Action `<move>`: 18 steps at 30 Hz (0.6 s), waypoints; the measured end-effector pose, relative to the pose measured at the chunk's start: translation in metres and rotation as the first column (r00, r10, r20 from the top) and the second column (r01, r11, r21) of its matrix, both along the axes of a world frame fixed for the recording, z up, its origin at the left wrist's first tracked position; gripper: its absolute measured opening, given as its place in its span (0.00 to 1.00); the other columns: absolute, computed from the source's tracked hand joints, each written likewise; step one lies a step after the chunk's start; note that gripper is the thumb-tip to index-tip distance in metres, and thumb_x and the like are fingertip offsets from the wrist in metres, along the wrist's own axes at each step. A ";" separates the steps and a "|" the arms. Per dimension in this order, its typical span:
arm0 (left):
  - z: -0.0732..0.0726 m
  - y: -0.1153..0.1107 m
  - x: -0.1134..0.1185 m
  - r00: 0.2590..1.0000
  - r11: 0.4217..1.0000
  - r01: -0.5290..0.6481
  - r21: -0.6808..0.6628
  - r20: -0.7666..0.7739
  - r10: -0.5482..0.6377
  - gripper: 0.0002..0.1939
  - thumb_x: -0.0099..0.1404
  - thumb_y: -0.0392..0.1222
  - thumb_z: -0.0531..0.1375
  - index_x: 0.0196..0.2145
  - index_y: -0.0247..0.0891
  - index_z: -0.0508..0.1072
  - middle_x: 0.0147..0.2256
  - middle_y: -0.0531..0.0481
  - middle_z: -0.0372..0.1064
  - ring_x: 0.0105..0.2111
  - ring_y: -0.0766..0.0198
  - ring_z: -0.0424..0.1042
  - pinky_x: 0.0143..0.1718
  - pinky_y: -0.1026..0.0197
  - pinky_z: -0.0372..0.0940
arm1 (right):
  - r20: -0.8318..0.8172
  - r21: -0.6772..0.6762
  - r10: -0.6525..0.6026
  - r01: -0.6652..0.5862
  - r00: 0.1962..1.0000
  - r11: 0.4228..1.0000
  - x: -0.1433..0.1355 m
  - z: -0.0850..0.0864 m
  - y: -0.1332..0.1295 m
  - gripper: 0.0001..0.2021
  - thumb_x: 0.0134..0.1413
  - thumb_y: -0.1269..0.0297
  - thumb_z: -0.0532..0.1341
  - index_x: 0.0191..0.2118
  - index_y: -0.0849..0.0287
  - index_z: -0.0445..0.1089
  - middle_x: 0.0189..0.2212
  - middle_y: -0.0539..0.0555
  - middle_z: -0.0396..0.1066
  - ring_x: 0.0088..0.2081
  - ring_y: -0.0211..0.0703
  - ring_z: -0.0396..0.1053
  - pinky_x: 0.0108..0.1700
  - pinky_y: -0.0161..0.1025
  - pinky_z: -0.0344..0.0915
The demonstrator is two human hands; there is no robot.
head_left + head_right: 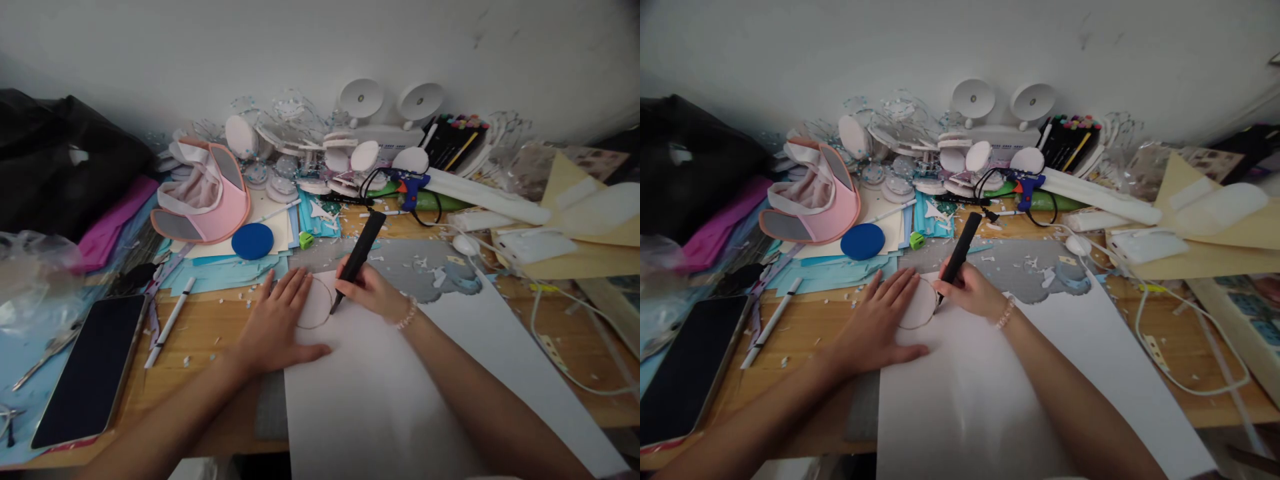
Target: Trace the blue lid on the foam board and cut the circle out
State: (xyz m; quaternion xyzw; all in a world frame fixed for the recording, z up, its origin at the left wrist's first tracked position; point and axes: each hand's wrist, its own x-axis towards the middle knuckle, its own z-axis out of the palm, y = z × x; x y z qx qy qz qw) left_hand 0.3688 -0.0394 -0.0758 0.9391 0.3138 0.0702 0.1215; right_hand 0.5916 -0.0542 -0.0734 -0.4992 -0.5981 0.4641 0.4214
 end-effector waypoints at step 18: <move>0.001 -0.001 0.002 1.000 1.000 -0.003 0.000 -0.013 0.003 0.56 0.54 0.76 0.49 0.66 0.28 0.47 0.66 0.35 0.42 0.66 0.44 0.41 0.64 0.39 0.28 | 0.069 0.023 0.005 -0.007 0.998 1.000 -0.001 0.002 -0.001 0.12 0.52 0.55 0.62 0.34 0.55 0.59 0.27 0.47 0.56 0.28 0.37 0.56 0.30 0.35 0.58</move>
